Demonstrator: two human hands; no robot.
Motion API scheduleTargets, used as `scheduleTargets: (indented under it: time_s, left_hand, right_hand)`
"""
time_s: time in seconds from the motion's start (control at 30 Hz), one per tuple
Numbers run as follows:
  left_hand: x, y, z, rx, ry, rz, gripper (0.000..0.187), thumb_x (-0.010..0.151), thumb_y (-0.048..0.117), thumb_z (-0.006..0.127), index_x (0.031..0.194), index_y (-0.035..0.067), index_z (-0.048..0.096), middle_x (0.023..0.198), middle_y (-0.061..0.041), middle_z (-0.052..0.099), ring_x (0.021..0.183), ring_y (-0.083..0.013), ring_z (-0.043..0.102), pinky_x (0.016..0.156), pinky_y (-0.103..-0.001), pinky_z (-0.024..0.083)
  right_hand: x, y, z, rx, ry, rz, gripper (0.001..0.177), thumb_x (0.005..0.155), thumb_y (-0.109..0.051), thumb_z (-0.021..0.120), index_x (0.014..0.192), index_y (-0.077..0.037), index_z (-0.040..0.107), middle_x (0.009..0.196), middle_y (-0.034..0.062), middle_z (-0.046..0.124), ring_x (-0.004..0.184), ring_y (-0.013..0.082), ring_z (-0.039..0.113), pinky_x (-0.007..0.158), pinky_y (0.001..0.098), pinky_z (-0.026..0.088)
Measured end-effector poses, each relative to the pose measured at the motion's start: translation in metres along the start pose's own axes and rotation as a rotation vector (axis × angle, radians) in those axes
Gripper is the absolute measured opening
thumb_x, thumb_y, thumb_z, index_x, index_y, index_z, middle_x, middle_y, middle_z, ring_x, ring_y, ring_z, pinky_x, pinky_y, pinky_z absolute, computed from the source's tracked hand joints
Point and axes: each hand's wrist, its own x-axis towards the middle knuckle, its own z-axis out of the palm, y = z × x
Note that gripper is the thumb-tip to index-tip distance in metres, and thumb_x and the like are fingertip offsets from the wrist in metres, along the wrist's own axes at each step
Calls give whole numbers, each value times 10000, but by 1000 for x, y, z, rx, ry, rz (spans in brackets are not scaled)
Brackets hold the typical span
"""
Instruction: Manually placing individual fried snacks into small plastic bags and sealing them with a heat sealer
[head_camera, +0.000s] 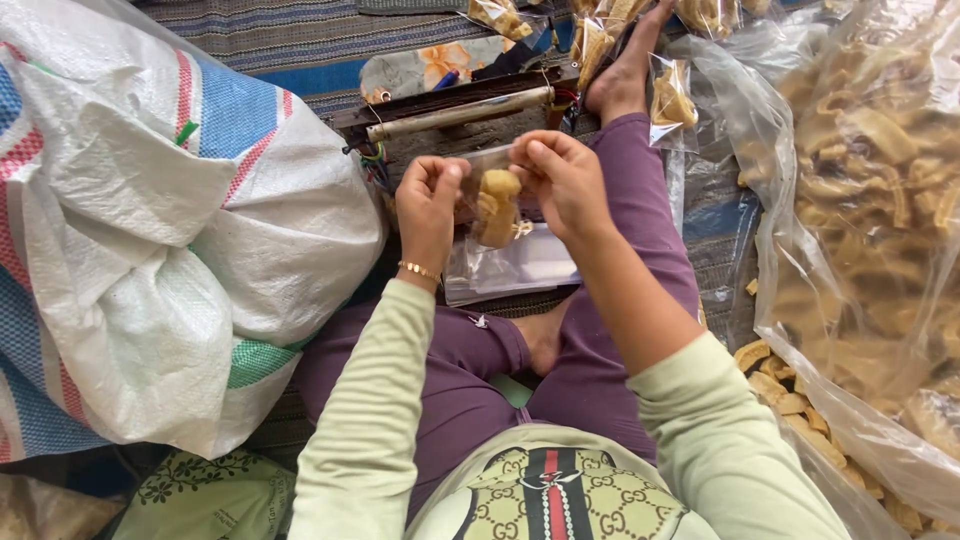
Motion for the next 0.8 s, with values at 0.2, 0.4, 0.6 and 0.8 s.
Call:
scheduleTargets:
  time_s: [0.2, 0.4, 0.6, 0.8]
  left_hand:
    - [40, -33, 15, -429, 308, -354, 104, 925, 243, 699, 969, 194, 618, 950, 30, 732, 913, -120, 710, 809, -367, 563]
    - [56, -67, 15, -514, 397, -439, 121, 865, 261, 739, 935, 213, 653, 945, 28, 732, 918, -155, 720, 783, -435, 565]
    - [61, -70, 14, -551, 389, -438, 120, 842, 256, 748, 913, 218, 658, 930, 28, 722, 921, -162, 727, 750, -443, 566]
    - [59, -67, 13, -579, 378, -419, 110, 841, 240, 753, 908, 207, 671, 931, 7, 726, 910, -171, 732, 728, -426, 564]
  right_hand:
    - [51, 52, 9, 15, 256, 5, 102, 950, -118, 724, 1017, -48, 692, 805, 58, 724, 738, 112, 684, 667, 280, 592]
    - [65, 69, 2, 4, 338, 0, 81, 909, -114, 765, 942, -52, 724, 743, 64, 728, 666, 116, 684, 600, 314, 625]
    - [64, 64, 3, -9, 353, 6, 85, 890, -132, 774, 935, -71, 735, 748, 53, 735, 686, 125, 697, 614, 320, 627]
    - [64, 64, 2, 0, 353, 14, 93, 878, -133, 785, 941, -80, 741, 759, 46, 744, 695, 130, 721, 619, 319, 632]
